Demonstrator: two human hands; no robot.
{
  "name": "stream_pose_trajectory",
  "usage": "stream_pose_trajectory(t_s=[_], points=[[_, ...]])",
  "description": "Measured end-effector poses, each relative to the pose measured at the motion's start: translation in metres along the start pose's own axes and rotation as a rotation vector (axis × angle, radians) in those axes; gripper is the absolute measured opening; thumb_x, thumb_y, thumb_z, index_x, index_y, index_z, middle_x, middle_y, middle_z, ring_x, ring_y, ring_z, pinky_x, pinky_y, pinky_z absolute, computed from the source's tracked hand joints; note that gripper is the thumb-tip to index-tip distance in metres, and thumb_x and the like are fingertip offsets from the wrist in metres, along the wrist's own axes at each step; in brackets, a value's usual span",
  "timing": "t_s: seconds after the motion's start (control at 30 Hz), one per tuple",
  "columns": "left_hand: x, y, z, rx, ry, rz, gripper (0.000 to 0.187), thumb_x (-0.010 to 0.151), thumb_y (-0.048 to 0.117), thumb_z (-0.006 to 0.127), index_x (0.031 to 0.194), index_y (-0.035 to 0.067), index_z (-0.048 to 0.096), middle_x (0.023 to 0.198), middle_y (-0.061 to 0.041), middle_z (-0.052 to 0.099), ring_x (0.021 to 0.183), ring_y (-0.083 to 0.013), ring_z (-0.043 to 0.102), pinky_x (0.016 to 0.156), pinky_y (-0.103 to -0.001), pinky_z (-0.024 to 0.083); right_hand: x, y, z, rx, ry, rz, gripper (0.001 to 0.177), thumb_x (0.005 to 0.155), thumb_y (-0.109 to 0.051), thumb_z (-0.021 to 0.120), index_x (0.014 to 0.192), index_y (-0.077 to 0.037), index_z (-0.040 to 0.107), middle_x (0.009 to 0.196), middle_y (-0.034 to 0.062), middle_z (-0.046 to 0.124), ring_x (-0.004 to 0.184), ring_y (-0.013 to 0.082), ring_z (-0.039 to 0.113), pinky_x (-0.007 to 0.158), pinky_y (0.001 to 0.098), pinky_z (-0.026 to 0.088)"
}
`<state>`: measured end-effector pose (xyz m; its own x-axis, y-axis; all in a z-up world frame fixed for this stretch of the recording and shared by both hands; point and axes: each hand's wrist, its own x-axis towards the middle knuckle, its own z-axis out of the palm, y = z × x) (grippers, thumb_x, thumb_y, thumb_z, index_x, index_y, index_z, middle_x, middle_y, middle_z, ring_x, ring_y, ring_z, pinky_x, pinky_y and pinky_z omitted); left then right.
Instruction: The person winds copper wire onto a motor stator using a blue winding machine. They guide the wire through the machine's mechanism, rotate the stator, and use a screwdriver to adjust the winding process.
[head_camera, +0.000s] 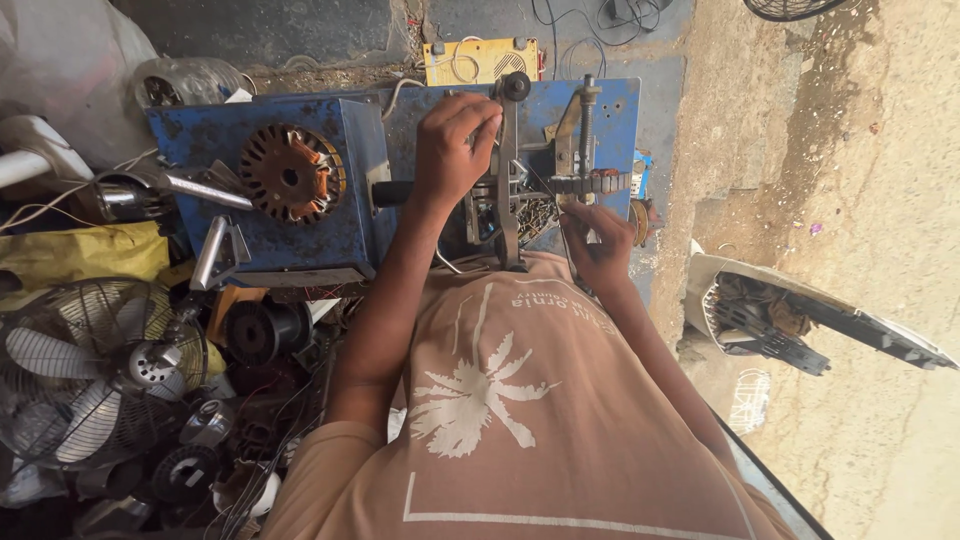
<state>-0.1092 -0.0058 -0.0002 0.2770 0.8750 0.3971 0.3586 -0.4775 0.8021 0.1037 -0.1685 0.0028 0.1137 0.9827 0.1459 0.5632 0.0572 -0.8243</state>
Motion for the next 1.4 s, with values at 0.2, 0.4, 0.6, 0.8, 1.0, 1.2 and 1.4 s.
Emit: stream_pose_trajectory(t_s=[0.2,0.4,0.6,0.8,1.0,1.2,1.4], points=[[0.020,-0.013,0.003,-0.091,0.034,-0.132,0.007,0.092,0.000,0.072,0.099,0.001,0.071,0.095,-0.011,0.072,0.082,-0.0282,0.072,0.073,-0.038,0.057,0.014,-0.011,0.001,0.013,0.023,0.115,0.015,0.095,0.004,0.072,0.109,0.001,0.074,0.086,0.0093,0.074,0.072,0.0107,0.069,0.066,0.0253,0.053],[0.042,-0.028,0.011,-0.093,-0.017,-0.183,0.009,0.091,0.000,0.073,0.099,0.001,0.071,0.092,-0.012,0.070,0.078,-0.0269,0.071,0.068,-0.037,0.055,0.025,-0.028,0.006,-0.072,0.017,0.153,0.012,0.095,0.002,0.073,0.107,0.000,0.074,0.084,0.0095,0.075,0.069,0.0101,0.068,0.060,0.0254,0.050],[0.053,-0.032,0.017,-0.152,-0.057,-0.185,0.007,0.091,0.002,0.075,0.097,0.002,0.071,0.089,-0.011,0.072,0.077,-0.0227,0.073,0.068,-0.035,0.056,0.035,-0.041,0.005,-0.204,0.011,0.258,0.006,0.095,-0.005,0.076,0.100,-0.001,0.077,0.072,0.0082,0.071,0.056,0.0115,0.061,0.053,0.0269,0.043],[0.047,-0.021,0.004,-0.247,-0.091,-0.355,0.012,0.097,0.010,0.071,0.103,0.000,0.072,0.089,-0.013,0.075,0.069,-0.0213,0.073,0.062,-0.033,0.055,0.065,-0.064,-0.013,-0.248,-0.159,0.152,0.011,0.091,-0.012,0.081,0.097,-0.003,0.077,0.076,0.0077,0.067,0.064,0.0156,0.065,0.060,0.0303,0.049],[0.047,-0.029,0.010,-0.082,-0.115,-0.242,0.022,0.107,0.019,0.059,0.109,0.001,0.071,0.088,-0.018,0.074,0.080,-0.0333,0.074,0.070,-0.041,0.057,0.098,-0.064,-0.010,-0.263,-0.208,0.096,0.013,0.087,-0.012,0.084,0.089,-0.004,0.075,0.086,0.0099,0.066,0.073,0.0181,0.068,0.064,0.0314,0.052],[0.055,-0.038,0.012,-0.101,-0.158,-0.254,0.018,0.103,0.018,0.062,0.100,0.003,0.072,0.080,-0.015,0.073,0.078,-0.0331,0.073,0.071,-0.043,0.055,0.146,-0.011,-0.014,-0.170,-0.215,0.141,0.009,0.095,-0.005,0.075,0.103,-0.004,0.078,0.098,0.0074,0.076,0.083,0.0163,0.074,0.064,0.0290,0.056],[0.045,-0.031,0.005,-0.002,0.002,-0.193,0.012,0.097,0.013,0.067,0.099,0.002,0.070,0.087,-0.014,0.072,0.082,-0.0354,0.071,0.073,-0.044,0.054,0.247,0.039,0.017,-0.112,-0.716,0.118,0.018,0.098,-0.008,0.071,0.116,-0.007,0.076,0.097,0.0082,0.076,0.079,0.0155,0.074,0.069,0.0300,0.058]])
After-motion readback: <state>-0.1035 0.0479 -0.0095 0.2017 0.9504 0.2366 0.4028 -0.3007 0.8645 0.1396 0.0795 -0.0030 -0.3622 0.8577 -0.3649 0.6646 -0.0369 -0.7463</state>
